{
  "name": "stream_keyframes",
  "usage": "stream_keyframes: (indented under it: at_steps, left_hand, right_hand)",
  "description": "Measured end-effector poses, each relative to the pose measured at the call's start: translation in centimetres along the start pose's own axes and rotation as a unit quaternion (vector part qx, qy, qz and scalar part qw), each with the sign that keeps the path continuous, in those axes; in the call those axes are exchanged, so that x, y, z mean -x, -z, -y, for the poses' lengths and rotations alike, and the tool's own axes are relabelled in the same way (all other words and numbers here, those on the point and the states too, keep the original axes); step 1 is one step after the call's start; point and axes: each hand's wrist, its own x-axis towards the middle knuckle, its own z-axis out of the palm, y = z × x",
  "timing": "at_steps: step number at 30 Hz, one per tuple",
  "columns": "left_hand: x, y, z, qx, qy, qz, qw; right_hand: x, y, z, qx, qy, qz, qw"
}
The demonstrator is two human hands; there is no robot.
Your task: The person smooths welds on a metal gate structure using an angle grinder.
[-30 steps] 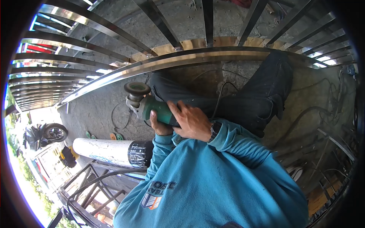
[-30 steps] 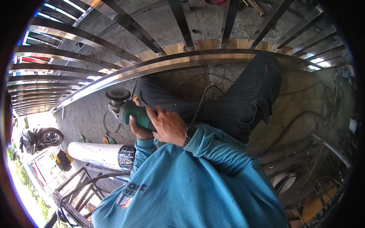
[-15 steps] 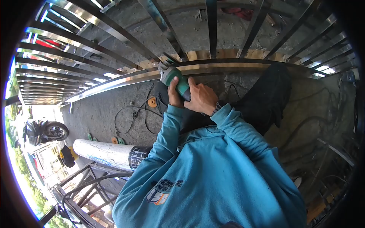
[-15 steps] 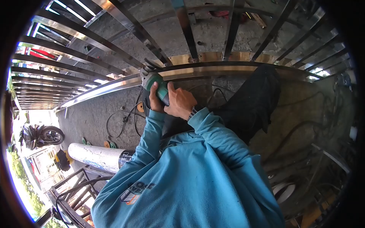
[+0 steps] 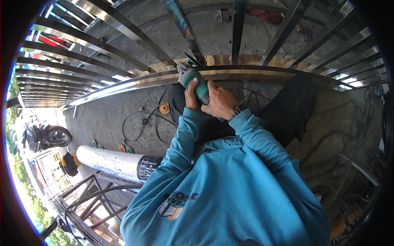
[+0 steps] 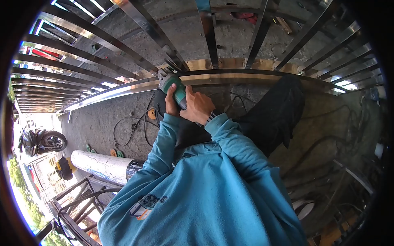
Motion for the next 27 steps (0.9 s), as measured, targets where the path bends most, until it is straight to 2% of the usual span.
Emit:
stream_keyframes:
  at_steps: [9,11,18,27]
  left_hand:
    - [0.2,-0.1,-1.1,-0.051,-0.013,-0.025,0.998]
    - [0.5,-0.3,-1.6,-0.067,-0.009,-0.026,0.997]
    - [0.3,-0.2,-2.5,-0.112,-0.001,-0.033,0.993]
    - [-0.3,-0.2,-3.2,-0.119,0.004,-0.041,0.992]
  right_hand:
    - [-0.5,-1.2,-0.3,-0.031,0.0,-0.014,0.999]
    - [-0.2,-1.0,-0.1,-0.047,-0.022,0.024,0.998]
    - [-0.5,-1.1,0.2,-0.07,-0.023,0.016,0.997]
    - [-1.2,-1.7,0.2,-0.089,-0.026,0.003,0.996]
